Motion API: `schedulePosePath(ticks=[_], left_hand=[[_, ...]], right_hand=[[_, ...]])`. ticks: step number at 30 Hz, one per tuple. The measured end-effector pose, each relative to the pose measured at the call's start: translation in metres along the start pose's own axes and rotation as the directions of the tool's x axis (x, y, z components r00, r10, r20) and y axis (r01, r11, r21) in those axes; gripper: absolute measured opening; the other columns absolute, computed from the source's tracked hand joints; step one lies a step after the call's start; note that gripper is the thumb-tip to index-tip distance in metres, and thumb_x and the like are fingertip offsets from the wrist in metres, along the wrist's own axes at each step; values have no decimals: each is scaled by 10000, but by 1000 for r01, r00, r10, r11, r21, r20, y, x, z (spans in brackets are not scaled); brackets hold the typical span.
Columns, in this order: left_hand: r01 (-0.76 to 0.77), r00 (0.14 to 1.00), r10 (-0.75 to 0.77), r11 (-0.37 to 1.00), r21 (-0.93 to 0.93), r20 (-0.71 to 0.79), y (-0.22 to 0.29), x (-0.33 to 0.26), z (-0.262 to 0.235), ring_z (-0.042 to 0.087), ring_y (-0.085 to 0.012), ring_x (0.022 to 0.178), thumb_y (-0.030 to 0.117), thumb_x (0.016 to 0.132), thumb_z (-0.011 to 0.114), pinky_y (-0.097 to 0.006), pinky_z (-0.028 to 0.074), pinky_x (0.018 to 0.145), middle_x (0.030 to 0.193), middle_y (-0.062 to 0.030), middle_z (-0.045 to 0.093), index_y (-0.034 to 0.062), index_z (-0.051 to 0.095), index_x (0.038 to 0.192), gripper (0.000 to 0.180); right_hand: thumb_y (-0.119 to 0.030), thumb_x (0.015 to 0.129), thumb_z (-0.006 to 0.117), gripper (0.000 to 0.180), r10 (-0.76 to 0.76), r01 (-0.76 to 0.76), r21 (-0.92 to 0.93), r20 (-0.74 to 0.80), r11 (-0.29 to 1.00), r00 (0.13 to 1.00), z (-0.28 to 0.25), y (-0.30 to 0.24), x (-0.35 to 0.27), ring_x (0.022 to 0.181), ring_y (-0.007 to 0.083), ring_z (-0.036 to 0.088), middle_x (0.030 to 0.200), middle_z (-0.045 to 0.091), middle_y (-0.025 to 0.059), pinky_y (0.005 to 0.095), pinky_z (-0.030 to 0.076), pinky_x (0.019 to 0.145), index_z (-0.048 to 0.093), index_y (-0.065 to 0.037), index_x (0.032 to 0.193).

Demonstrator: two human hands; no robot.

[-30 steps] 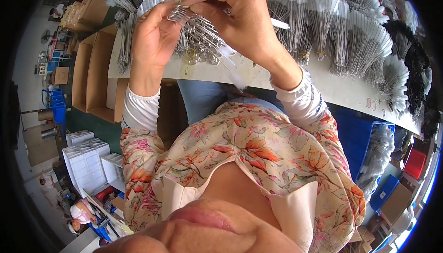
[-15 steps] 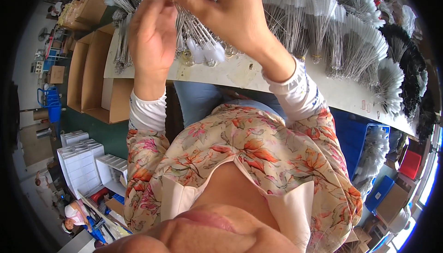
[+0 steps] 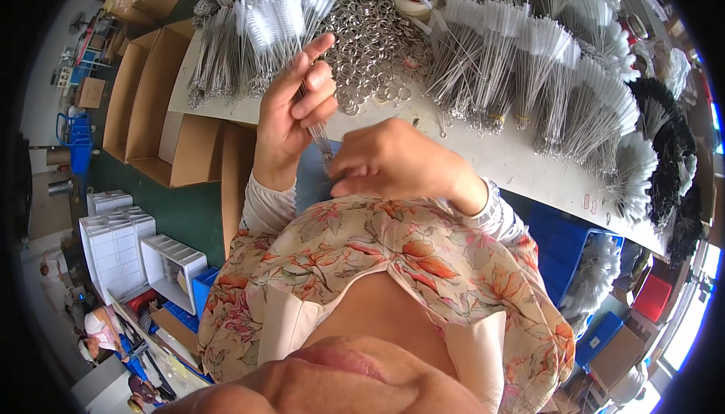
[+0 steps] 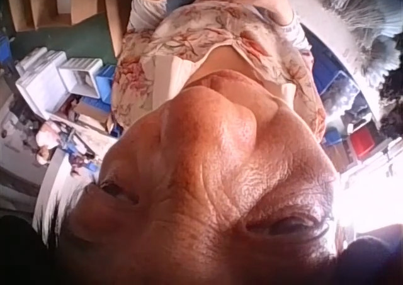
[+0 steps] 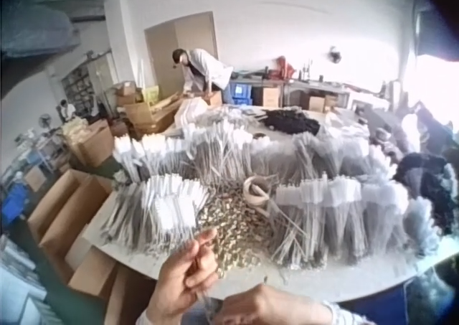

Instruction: Assembling small white cleaning brushes onto metal rings and packing them into boxes in a workshop.

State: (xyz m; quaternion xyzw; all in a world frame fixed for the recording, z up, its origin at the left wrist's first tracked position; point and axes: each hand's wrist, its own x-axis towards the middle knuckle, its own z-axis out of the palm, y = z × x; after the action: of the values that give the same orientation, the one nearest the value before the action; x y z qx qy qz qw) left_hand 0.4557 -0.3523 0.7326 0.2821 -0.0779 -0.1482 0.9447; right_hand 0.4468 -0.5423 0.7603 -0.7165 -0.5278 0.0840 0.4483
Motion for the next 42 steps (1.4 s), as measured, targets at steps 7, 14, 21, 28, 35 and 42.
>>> schedulePosePath(ticks=[7, 14, 21, 28, 35, 42], left_hand=[[91, 952, -167, 955, 284, 255, -11, -13, -4, 304, -19, 437, 304, 960, 458, -181, 268, 384, 725, -34, 541, -30, 518, 1187, 408], [-189, 974, 52, 725, 663, 220, -31, -18, -28, 539, -134, 705, 179, 938, 509, -258, 459, 623, 857, -96, 592, -41, 540, 1093, 270], [-235, 972, 129, 561, 794, 196, -31, -19, -35, 578, -154, 894, 143, 922, 536, -295, 491, 772, 973, -75, 598, -38, 551, 1104, 256], [-39, 996, -6, 861, 508, 86, -27, -24, -14, 625, -325, 904, 201, 965, 423, -430, 529, 791, 997, -203, 599, -92, 489, 1151, 353], [56, 998, -65, 959, 279, 25, -12, -35, -11, 582, -378, 1016, 290, 958, 392, -498, 484, 879, 1098, -286, 552, -147, 395, 1206, 503], [-30, 986, 98, 899, 438, -133, -20, -40, -9, 578, -375, 1033, 235, 970, 379, -504, 488, 882, 1123, -277, 550, -115, 414, 1220, 431]], right_hand=[[-235, 886, 614, 318, 414, -93, 683, -323, 724, 851, -14, 27, 12, 805, 111, 585, 875, 625, 66, 244, 458, 737, 585, 35, 1052], [-148, 810, 704, 237, 474, -283, 771, -27, 570, 880, 3, 28, 25, 666, 54, 587, 792, 660, 38, 205, 467, 564, 657, -3, 991], [-214, 777, 740, 193, 434, -165, 718, -207, 676, 877, 11, 41, 22, 535, 7, 443, 674, 633, -30, 176, 329, 439, 715, -73, 907], [-248, 866, 642, 265, 401, -222, 902, 60, 370, 914, 5, 53, 28, 401, 37, 426, 619, 601, 8, 193, 312, 341, 674, -9, 978], [-185, 881, 614, 248, 459, -199, 949, 67, 246, 886, 19, 54, 51, 597, 90, 605, 801, 663, 67, 200, 506, 515, 647, 12, 1028], [-38, 793, 687, 221, 613, -176, 958, -1, 228, 790, 19, 42, 54, 650, 110, 639, 822, 672, 86, 222, 540, 574, 654, 20, 1004]])
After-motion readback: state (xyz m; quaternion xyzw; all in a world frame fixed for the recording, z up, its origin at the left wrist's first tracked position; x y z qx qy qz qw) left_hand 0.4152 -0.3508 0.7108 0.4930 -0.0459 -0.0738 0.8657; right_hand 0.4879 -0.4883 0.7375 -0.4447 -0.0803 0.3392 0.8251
